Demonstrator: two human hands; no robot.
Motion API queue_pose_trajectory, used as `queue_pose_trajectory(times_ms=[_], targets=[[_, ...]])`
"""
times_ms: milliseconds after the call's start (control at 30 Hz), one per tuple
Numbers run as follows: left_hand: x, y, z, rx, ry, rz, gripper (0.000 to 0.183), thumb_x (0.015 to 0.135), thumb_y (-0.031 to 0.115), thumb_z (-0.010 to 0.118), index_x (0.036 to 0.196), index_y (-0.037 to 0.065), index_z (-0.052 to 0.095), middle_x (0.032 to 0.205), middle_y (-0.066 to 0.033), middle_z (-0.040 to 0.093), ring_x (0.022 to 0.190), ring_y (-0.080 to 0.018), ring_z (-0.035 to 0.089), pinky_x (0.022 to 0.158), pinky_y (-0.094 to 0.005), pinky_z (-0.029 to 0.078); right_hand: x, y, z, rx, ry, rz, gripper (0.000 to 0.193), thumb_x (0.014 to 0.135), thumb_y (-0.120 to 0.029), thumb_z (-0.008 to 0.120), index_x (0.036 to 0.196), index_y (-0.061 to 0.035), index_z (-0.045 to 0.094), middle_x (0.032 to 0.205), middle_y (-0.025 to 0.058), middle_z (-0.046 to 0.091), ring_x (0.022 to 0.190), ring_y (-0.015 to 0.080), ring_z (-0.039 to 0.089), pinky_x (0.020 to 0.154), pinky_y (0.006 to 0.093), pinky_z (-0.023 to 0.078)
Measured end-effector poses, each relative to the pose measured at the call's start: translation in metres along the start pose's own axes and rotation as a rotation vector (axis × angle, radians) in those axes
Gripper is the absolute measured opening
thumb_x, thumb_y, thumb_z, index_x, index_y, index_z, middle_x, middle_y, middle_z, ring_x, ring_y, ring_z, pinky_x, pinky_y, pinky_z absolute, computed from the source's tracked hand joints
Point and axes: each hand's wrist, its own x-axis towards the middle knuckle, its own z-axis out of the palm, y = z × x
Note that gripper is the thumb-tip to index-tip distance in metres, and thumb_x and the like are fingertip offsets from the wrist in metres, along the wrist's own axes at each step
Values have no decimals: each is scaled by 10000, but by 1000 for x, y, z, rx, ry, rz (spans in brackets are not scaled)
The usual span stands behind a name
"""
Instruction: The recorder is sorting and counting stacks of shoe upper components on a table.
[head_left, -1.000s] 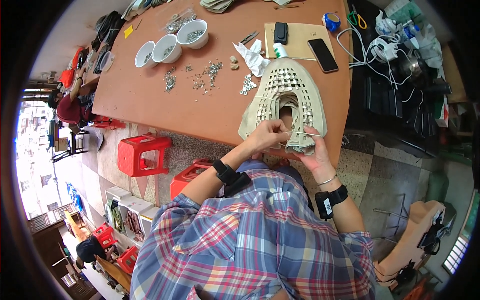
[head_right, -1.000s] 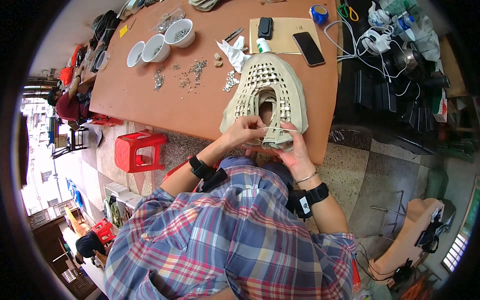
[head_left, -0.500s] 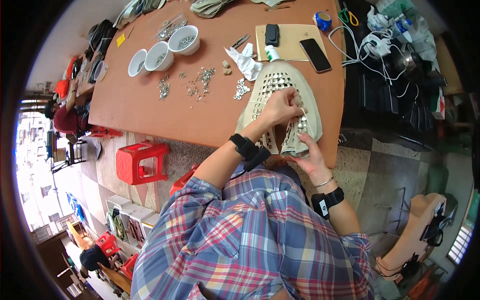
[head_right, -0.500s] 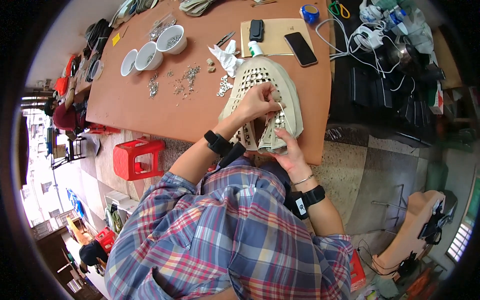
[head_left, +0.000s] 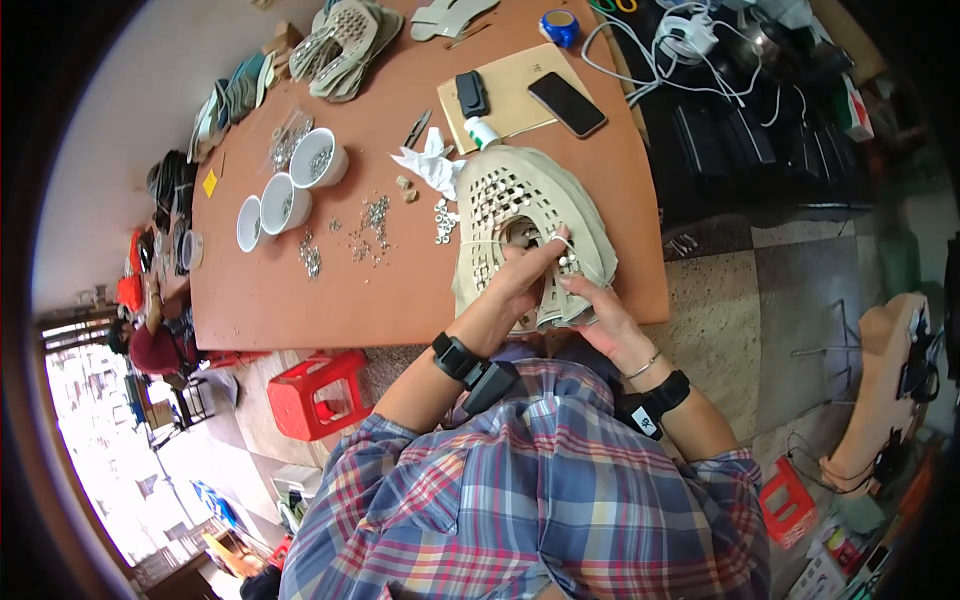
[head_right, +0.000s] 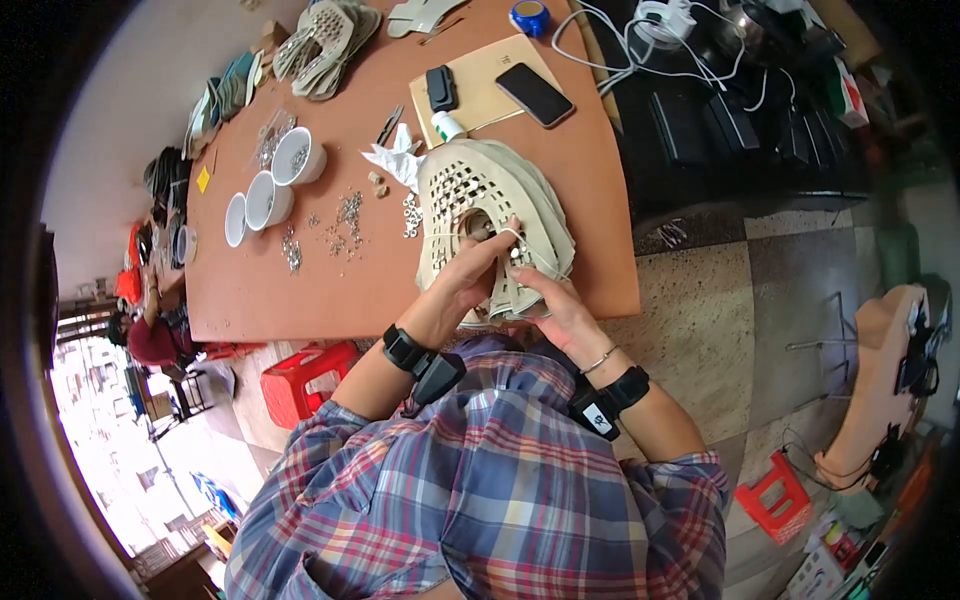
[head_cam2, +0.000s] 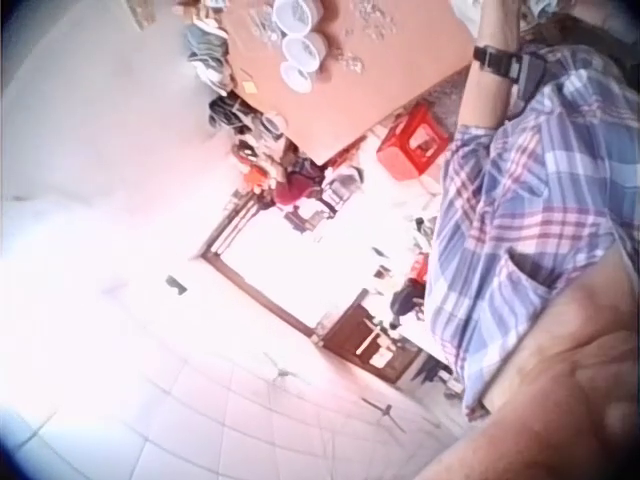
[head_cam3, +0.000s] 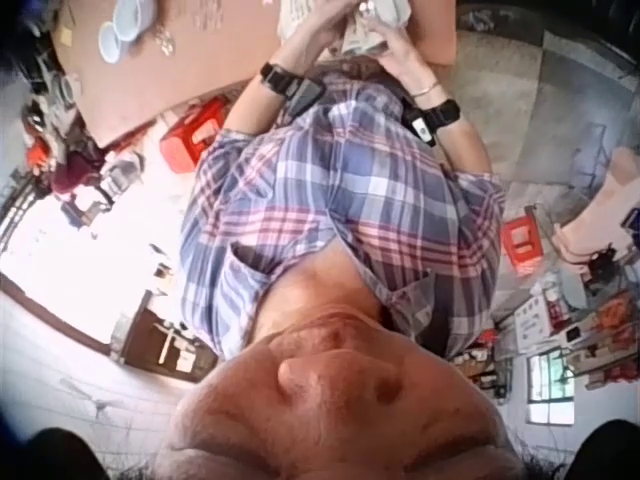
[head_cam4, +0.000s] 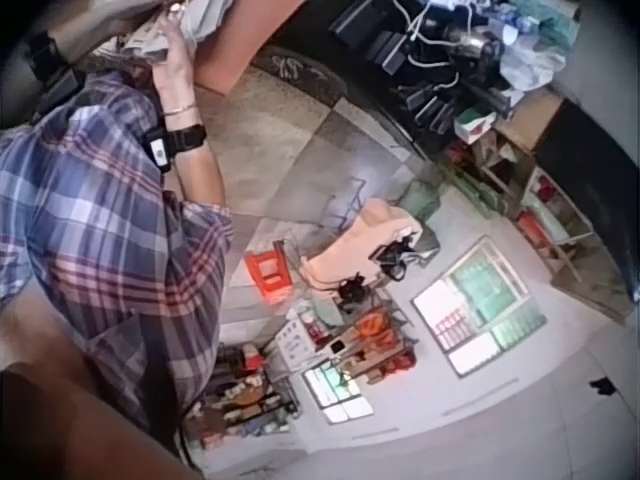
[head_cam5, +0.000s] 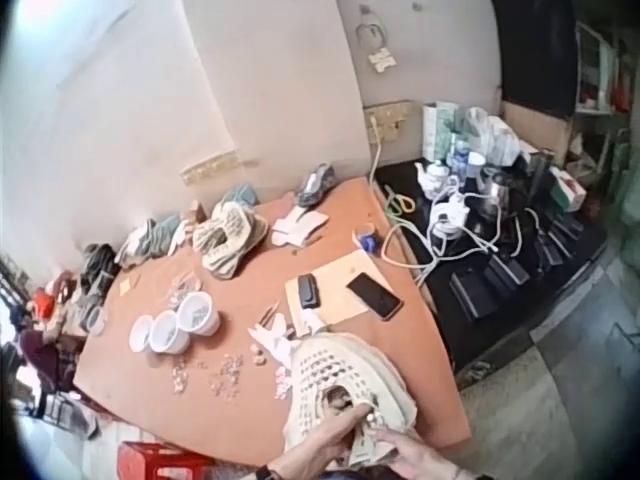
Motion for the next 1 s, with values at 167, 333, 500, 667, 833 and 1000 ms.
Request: queue_pose_trajectory(times_ms=[167, 333, 500, 667, 833, 1000], targets=[[16, -8, -16, -58, -133, -321, 477, 861, 331, 652, 1160, -19, 527, 1081, -115, 613, 947, -235, 603, 842, -401, 499, -1, 9, -6, -11, -38, -46, 471, 841, -123, 623, 1267, -50, 436, 1130, 69, 563, 1013, 188, 585, 817, 372, 517], [17, -12, -10, -72, -52, -194, 360, 778, 181, 694, 1056, -16, 578, 955, -124, 639, 864, -223, 625, 756, -349, 528, -1, 21, -3, -7, -8, -141, 465, 834, -159, 650, 1250, -53, 471, 1102, 53, 590, 963, 139, 596, 784, 317, 522], [22, -23, -21, -111, -38, -88, 311, 809, 143, 626, 1081, 0, 572, 948, -123, 649, 831, -241, 636, 769, -367, 538, -6, 7, -10, 51, -70, -209, 478, 853, -165, 624, 1278, -39, 445, 1188, 67, 552, 1061, 150, 550, 901, 320, 467], [23, -17, -26, -210, -72, -161, 322, 834, 130, 567, 1123, -12, 543, 1003, -117, 630, 889, -230, 636, 814, -372, 540, 2, -19, -32, 102, -165, -261, 580, 919, -333, 465, 1357, 20, 326, 1352, 113, 436, 1261, 185, 386, 1083, 356, 270], [28, -19, -28, -147, -59, -202, 315, 819, 139, 605, 1085, -22, 558, 999, -151, 645, 882, -265, 646, 834, -386, 539, 22, -29, -28, -206, 158, -471, 633, 912, -322, 462, 1390, 40, 261, 1382, 128, 402, 1250, 169, 395, 1059, 342, 294], [25, -19, -27, -262, -109, -151, 317, 827, 167, 620, 1074, -25, 568, 981, -152, 650, 866, -261, 650, 807, -383, 547, 49, -73, -28, -150, -178, -123, 535, 932, -397, 406, 1316, -26, 441, 1311, 110, 489, 1211, 172, 439, 1009, 318, 348]])
